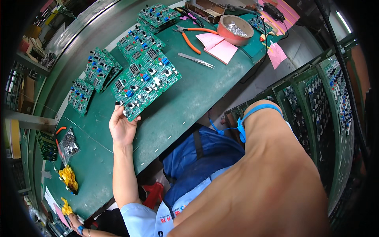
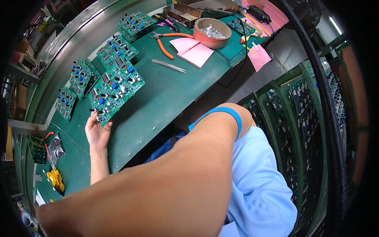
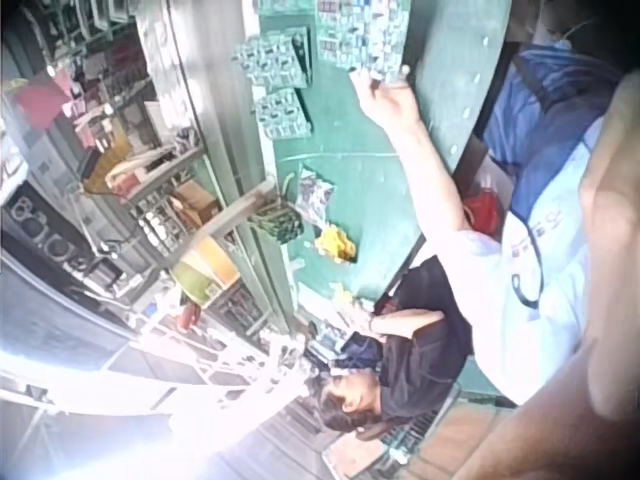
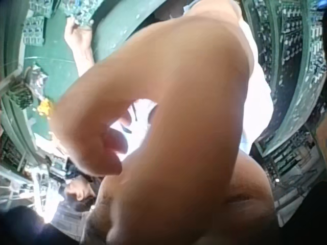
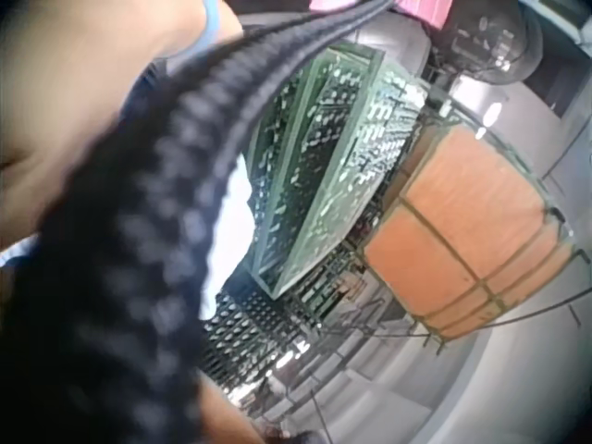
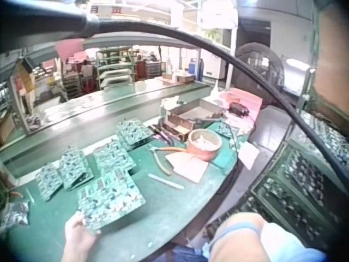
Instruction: The person turns over circuit boards by hand, places a circuit board onto a rack shelf, solders a board using a soldering iron, and turns over additional circuit boards by hand.
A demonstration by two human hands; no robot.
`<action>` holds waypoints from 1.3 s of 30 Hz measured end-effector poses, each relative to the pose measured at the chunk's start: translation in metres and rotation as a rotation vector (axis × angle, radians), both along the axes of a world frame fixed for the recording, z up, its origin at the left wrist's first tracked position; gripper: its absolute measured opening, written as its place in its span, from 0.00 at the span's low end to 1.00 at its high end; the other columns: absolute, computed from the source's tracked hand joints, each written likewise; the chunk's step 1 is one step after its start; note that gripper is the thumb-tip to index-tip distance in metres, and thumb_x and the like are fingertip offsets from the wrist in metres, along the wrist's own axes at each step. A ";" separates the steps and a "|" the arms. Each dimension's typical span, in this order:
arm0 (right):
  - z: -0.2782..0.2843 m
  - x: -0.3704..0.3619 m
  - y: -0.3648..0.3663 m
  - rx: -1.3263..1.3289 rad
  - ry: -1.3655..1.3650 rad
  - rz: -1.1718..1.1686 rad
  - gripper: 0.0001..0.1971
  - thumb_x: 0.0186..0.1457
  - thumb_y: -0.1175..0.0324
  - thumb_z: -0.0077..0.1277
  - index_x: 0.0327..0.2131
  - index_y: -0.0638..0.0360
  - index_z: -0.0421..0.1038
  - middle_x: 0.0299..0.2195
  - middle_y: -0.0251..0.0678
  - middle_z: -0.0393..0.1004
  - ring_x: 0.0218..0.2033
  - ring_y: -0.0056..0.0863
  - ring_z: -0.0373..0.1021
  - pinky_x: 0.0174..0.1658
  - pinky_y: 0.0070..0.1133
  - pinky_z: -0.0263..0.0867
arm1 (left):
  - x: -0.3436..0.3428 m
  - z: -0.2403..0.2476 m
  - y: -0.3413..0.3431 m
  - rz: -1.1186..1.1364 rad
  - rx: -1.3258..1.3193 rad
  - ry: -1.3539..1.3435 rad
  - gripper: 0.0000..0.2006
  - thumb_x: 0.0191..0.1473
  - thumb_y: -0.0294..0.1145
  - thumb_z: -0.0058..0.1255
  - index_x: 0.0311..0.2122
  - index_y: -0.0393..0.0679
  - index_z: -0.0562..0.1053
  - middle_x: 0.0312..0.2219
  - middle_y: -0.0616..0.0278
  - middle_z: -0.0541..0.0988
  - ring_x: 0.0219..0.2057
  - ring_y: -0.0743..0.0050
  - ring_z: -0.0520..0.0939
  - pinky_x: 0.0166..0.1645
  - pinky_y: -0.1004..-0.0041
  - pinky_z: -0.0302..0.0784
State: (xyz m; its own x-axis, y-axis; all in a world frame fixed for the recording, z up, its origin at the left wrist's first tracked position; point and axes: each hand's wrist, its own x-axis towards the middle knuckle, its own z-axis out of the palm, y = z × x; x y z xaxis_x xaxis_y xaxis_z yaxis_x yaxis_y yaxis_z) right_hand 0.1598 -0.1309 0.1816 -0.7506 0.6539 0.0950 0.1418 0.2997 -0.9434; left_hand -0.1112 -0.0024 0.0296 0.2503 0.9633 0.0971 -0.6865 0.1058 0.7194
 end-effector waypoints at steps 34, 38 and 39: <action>-0.169 0.016 0.083 0.174 0.212 -0.744 0.13 0.45 0.72 0.42 0.36 0.66 0.62 0.30 0.34 0.66 0.33 0.19 0.62 0.38 0.17 0.56 | 0.039 -0.045 -0.014 -0.218 -0.214 -0.008 0.16 0.43 0.28 0.32 0.42 0.42 0.58 0.32 0.61 0.71 0.27 0.72 0.74 0.24 0.73 0.71; -0.170 0.014 0.082 0.163 0.271 -0.774 0.11 0.44 0.72 0.42 0.33 0.67 0.64 0.28 0.34 0.68 0.31 0.18 0.64 0.38 0.17 0.58 | 0.042 -0.047 -0.013 -0.233 -0.218 -0.019 0.16 0.43 0.28 0.32 0.42 0.42 0.58 0.32 0.61 0.71 0.27 0.72 0.74 0.23 0.73 0.71; -0.169 0.014 0.081 0.163 0.271 -0.774 0.11 0.44 0.72 0.42 0.33 0.67 0.64 0.28 0.34 0.68 0.31 0.18 0.64 0.38 0.17 0.58 | 0.043 -0.046 -0.013 -0.237 -0.212 -0.011 0.16 0.43 0.28 0.32 0.41 0.41 0.58 0.31 0.61 0.71 0.26 0.72 0.74 0.24 0.73 0.71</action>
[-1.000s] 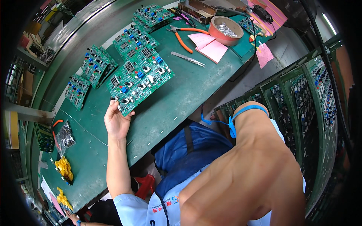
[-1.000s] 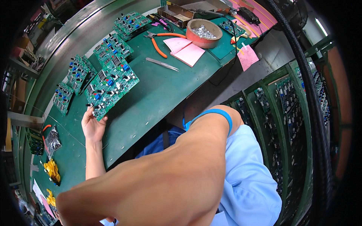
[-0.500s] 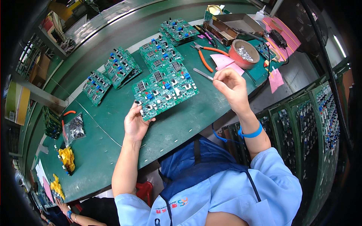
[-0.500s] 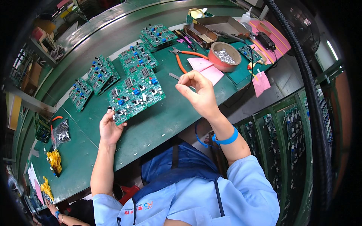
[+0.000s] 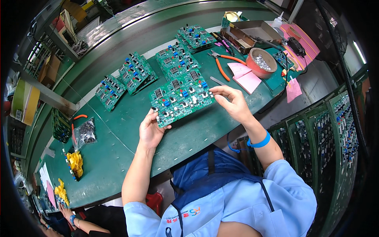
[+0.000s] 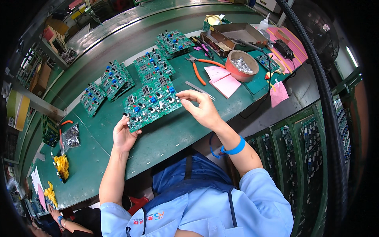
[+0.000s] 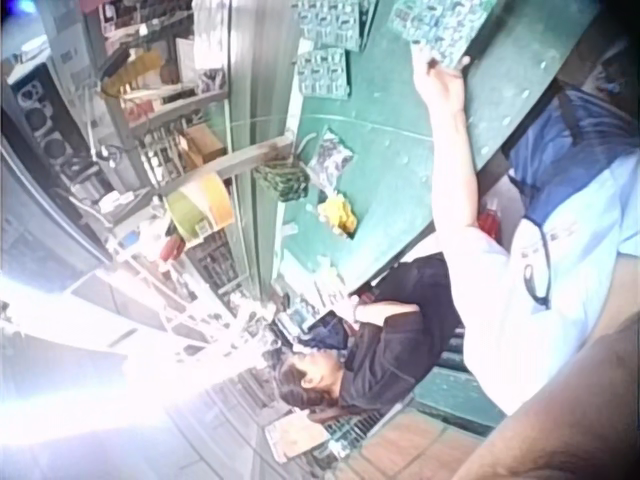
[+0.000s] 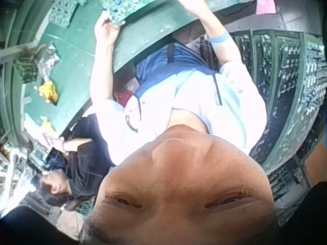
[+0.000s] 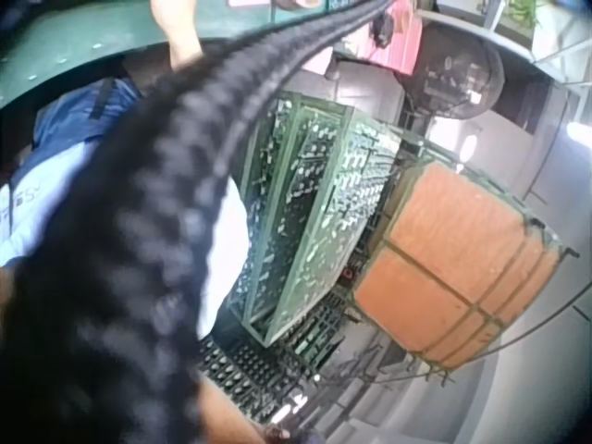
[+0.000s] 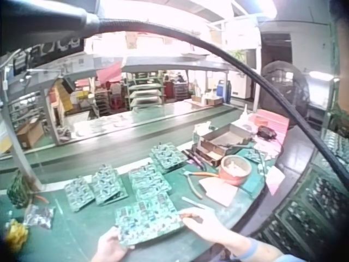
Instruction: The person turns over circuit boards by hand, places a circuit board onto a rack shelf, solders a board using a soldering iron, and turns over additional circuit boards by hand.
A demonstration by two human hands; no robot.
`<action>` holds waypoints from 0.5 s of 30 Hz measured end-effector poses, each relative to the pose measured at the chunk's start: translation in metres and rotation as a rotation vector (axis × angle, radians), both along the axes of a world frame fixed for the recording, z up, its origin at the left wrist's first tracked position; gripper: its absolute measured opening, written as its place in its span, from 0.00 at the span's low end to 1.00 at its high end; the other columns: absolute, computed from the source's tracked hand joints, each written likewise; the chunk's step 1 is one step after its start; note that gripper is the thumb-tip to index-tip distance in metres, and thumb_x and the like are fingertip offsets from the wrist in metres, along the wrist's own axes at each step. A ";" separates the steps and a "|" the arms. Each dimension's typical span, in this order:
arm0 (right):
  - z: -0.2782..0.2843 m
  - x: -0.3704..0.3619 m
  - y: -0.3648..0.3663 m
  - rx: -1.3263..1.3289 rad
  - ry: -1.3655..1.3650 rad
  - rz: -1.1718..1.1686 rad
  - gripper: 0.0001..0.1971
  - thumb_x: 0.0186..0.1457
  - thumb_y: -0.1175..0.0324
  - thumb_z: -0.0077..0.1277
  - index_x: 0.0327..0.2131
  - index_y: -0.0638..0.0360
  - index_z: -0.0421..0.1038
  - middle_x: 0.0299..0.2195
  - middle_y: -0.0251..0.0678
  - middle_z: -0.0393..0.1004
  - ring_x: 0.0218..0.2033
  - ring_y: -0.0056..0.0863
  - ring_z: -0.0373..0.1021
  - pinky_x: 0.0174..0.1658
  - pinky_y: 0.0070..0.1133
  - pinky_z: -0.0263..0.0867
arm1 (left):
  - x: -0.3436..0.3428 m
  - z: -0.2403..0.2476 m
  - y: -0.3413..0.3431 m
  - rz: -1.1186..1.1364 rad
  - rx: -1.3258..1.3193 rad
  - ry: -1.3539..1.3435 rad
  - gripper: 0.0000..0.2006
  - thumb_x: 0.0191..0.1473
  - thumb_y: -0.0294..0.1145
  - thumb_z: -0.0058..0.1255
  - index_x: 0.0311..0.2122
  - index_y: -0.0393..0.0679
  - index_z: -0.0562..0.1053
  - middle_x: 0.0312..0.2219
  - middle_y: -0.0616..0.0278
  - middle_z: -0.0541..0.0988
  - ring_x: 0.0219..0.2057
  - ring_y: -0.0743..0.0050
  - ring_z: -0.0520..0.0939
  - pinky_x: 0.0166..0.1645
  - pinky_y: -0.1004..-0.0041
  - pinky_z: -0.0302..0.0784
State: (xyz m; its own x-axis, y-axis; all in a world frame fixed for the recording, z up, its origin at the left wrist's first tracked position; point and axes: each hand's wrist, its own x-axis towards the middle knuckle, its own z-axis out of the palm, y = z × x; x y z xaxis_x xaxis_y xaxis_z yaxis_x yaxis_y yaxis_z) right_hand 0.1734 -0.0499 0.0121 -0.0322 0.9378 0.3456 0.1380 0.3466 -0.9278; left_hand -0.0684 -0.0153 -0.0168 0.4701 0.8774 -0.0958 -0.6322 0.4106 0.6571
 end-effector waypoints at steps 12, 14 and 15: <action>0.000 0.001 -0.002 -0.047 0.043 0.022 0.10 0.44 0.73 0.41 0.32 0.67 0.65 0.28 0.35 0.69 0.31 0.18 0.64 0.38 0.16 0.58 | -0.001 -0.004 0.002 -0.025 0.008 -0.004 0.17 0.44 0.28 0.30 0.43 0.41 0.56 0.33 0.59 0.70 0.27 0.70 0.74 0.25 0.72 0.72; 0.000 0.002 -0.003 -0.061 0.069 0.019 0.10 0.44 0.74 0.41 0.32 0.67 0.65 0.29 0.35 0.69 0.31 0.18 0.64 0.38 0.16 0.58 | -0.001 -0.006 0.003 -0.049 0.029 -0.024 0.20 0.44 0.28 0.30 0.46 0.40 0.54 0.36 0.58 0.68 0.28 0.70 0.74 0.26 0.71 0.73; -0.001 0.002 -0.003 -0.061 0.069 0.019 0.10 0.44 0.74 0.41 0.32 0.67 0.65 0.29 0.35 0.69 0.31 0.18 0.64 0.38 0.16 0.58 | -0.001 -0.005 0.003 -0.055 0.035 -0.020 0.20 0.44 0.28 0.29 0.46 0.40 0.53 0.36 0.58 0.68 0.29 0.70 0.74 0.26 0.72 0.73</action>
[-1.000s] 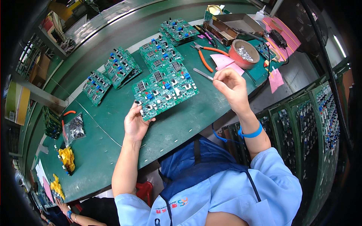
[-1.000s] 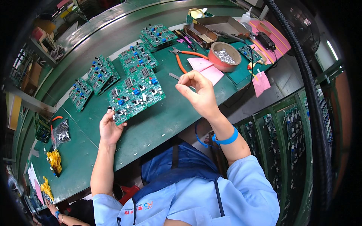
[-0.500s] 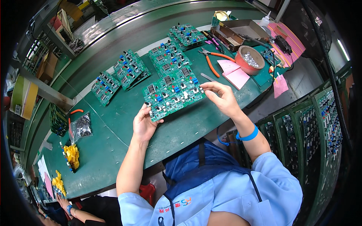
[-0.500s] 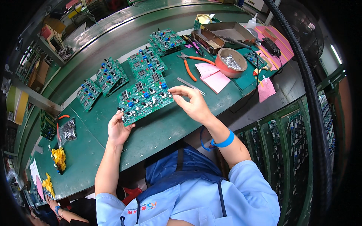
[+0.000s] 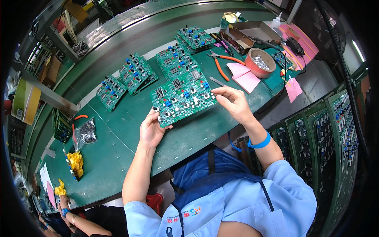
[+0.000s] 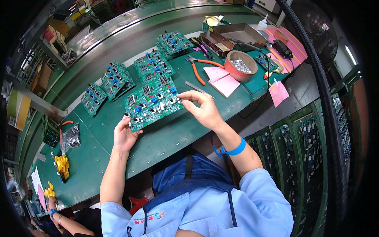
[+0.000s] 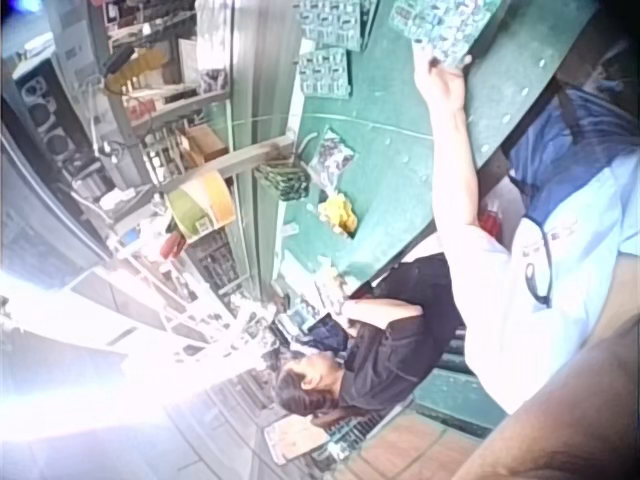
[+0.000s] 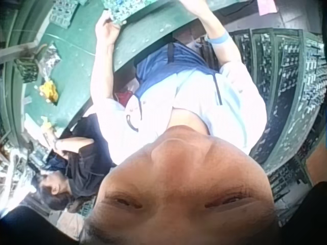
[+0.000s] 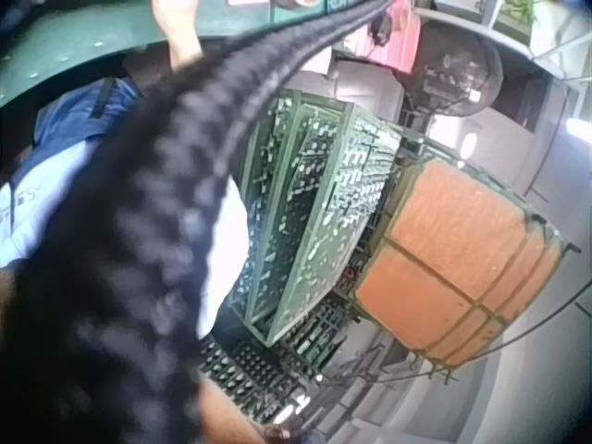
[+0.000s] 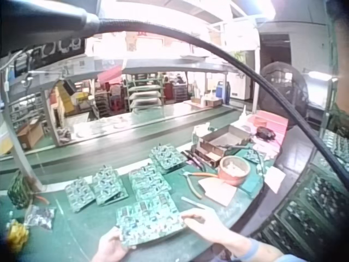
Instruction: The person turns over circuit boards by hand, places a circuit board onto a rack shelf, solders a board using a soldering iron, and turns over additional circuit boards by hand.
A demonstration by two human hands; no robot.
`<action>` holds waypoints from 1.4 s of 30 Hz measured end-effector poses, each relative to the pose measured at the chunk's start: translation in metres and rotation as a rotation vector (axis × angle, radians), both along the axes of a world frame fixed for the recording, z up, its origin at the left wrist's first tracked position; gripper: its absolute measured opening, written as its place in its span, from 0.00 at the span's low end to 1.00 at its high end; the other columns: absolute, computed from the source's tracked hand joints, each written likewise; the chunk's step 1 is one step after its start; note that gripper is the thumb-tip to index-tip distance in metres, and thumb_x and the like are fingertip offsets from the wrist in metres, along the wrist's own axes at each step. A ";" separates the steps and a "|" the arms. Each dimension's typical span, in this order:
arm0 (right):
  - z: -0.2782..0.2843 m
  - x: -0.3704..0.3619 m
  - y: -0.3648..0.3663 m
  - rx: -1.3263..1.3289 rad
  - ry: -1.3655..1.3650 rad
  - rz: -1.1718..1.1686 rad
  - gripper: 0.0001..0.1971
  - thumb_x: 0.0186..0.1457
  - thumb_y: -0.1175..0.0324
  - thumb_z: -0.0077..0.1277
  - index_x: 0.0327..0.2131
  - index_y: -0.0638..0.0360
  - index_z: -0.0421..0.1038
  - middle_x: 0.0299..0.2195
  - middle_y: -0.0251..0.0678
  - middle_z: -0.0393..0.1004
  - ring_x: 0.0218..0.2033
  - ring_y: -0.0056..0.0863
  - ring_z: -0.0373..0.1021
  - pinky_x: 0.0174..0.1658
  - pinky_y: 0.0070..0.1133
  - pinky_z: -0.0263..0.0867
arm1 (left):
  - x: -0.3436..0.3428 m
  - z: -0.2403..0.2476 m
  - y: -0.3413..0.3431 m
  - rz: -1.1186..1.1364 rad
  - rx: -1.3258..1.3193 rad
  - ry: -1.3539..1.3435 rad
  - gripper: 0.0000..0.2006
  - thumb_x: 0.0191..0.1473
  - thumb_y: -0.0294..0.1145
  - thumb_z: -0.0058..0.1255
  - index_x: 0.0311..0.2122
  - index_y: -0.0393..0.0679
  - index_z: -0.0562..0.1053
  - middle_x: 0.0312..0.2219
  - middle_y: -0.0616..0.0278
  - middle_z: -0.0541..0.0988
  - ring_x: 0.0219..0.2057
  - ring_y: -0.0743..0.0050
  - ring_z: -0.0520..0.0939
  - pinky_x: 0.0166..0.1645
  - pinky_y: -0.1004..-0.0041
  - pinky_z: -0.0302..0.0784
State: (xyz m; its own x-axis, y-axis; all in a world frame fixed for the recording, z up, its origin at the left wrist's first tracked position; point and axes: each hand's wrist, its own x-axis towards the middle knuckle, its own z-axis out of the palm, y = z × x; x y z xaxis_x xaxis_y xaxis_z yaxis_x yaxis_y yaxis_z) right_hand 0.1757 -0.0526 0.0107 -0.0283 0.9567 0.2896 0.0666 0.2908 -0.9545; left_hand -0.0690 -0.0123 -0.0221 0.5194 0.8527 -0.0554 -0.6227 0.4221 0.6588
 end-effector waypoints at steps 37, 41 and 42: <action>0.011 0.051 0.009 0.717 -1.005 -0.288 0.12 0.34 0.81 0.41 0.28 0.60 0.67 0.34 0.37 0.65 0.37 0.32 0.62 0.39 0.26 0.57 | 0.055 0.007 0.024 -0.245 0.060 -0.058 0.19 0.46 0.28 0.30 0.47 0.41 0.53 0.37 0.60 0.67 0.32 0.73 0.73 0.29 0.71 0.73; 0.010 0.045 0.014 0.725 -0.982 -0.276 0.13 0.34 0.82 0.41 0.28 0.59 0.67 0.35 0.37 0.65 0.37 0.32 0.62 0.39 0.25 0.58 | 0.048 0.008 0.024 -0.216 0.066 -0.034 0.19 0.46 0.27 0.29 0.47 0.42 0.53 0.37 0.60 0.67 0.31 0.73 0.73 0.29 0.71 0.73; 0.010 0.044 0.015 0.734 -0.975 -0.269 0.13 0.34 0.82 0.41 0.28 0.59 0.67 0.35 0.37 0.65 0.37 0.32 0.62 0.39 0.25 0.58 | 0.045 0.007 0.024 -0.215 0.066 -0.034 0.19 0.46 0.27 0.29 0.47 0.42 0.53 0.37 0.60 0.67 0.31 0.73 0.73 0.29 0.71 0.73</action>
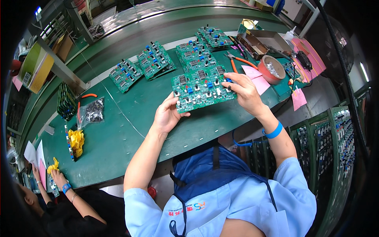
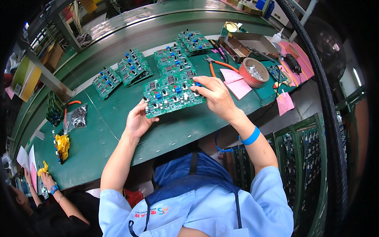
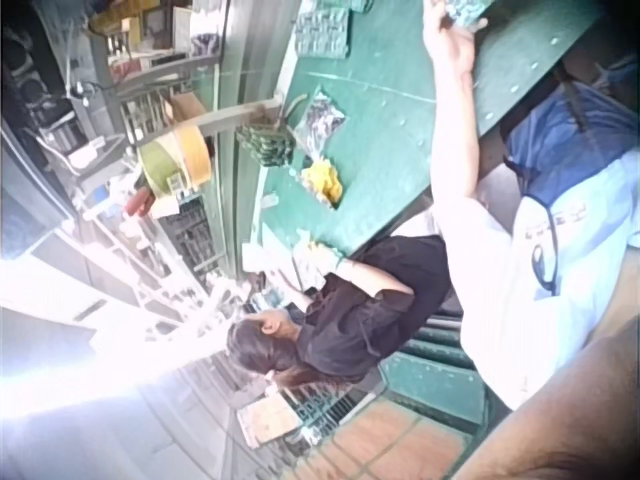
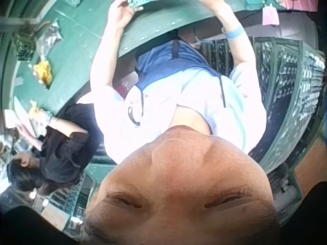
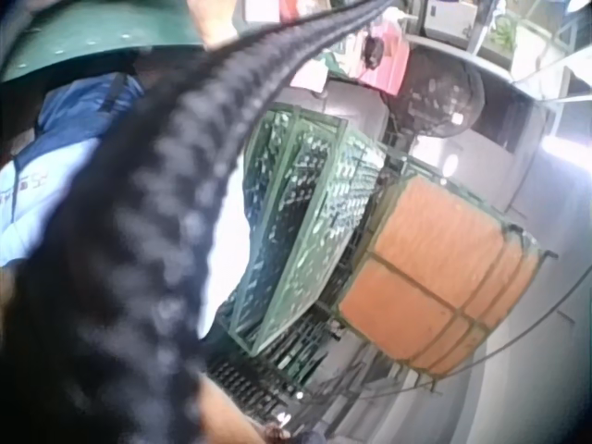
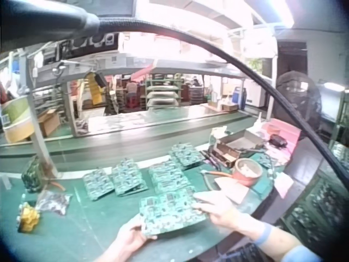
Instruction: The person turns over circuit boards by hand, places a circuit board onto a rack shelf, solders a board using a soldering iron, and turns over additional circuit boards by hand.
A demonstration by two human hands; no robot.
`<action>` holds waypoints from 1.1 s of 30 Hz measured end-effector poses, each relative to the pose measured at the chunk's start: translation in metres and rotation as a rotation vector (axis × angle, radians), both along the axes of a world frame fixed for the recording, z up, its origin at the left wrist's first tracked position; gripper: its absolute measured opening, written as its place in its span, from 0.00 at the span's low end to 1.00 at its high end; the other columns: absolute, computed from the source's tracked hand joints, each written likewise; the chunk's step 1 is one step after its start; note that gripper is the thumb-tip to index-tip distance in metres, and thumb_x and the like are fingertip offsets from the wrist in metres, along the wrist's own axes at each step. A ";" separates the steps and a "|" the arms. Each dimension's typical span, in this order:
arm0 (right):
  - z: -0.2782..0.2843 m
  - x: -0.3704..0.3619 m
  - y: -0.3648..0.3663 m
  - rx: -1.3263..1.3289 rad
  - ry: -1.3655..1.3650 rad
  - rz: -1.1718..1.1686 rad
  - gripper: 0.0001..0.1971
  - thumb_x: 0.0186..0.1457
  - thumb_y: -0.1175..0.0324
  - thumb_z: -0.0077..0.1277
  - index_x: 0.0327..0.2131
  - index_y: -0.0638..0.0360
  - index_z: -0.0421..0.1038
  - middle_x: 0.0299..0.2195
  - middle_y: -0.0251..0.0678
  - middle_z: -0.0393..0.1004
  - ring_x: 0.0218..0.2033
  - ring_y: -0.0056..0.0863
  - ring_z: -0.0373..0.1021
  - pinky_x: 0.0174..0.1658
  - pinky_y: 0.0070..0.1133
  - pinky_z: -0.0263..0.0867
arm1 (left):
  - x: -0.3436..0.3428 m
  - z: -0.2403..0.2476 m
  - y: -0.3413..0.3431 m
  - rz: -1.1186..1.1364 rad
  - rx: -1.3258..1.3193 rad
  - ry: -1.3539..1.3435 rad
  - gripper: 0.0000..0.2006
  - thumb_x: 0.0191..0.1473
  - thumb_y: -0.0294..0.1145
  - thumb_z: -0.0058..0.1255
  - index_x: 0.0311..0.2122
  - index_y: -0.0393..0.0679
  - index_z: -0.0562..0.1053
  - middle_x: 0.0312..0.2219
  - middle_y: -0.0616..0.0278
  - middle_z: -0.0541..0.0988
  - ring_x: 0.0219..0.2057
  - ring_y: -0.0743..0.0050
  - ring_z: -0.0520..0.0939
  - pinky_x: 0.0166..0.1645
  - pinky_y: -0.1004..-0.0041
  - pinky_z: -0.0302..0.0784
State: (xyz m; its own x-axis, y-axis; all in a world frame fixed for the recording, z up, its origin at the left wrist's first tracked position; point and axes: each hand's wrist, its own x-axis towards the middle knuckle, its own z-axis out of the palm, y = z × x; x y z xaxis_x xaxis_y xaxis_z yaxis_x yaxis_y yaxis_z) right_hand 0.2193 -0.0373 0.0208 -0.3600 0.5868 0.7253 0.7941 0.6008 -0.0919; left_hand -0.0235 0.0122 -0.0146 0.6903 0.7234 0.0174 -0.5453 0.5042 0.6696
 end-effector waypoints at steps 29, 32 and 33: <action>0.109 -0.210 0.083 -0.291 -0.148 0.763 0.08 0.38 0.72 0.40 0.27 0.58 0.64 0.23 0.39 0.66 0.28 0.36 0.64 0.31 0.28 0.60 | -0.225 -0.028 -0.272 0.927 -0.176 0.007 0.26 0.49 0.47 0.28 0.51 0.46 0.45 0.42 0.52 0.63 0.33 0.63 0.72 0.30 0.70 0.72; 0.142 -0.122 0.097 -0.334 -0.206 0.323 0.10 0.41 0.70 0.40 0.31 0.59 0.64 0.25 0.41 0.66 0.26 0.34 0.64 0.29 0.26 0.59 | -0.246 -0.018 -0.287 0.886 -0.200 0.039 0.25 0.47 0.44 0.35 0.50 0.45 0.50 0.45 0.56 0.59 0.37 0.65 0.68 0.39 0.69 0.63; 0.141 -0.084 0.106 -0.130 -0.188 0.278 0.09 0.42 0.70 0.39 0.31 0.58 0.63 0.26 0.40 0.66 0.27 0.36 0.64 0.29 0.26 0.60 | -0.251 -0.012 -0.288 0.881 -0.199 0.037 0.25 0.47 0.44 0.35 0.50 0.45 0.50 0.45 0.56 0.59 0.37 0.65 0.68 0.39 0.69 0.63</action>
State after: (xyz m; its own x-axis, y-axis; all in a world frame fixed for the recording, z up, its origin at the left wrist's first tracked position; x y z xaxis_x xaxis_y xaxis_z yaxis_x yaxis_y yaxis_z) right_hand 0.1352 0.0690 0.1616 -0.6391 0.5304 0.5570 0.6122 0.7892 -0.0491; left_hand -0.2749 -0.2762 -0.0269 -0.1177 0.9774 -0.1755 -0.7682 0.0223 0.6398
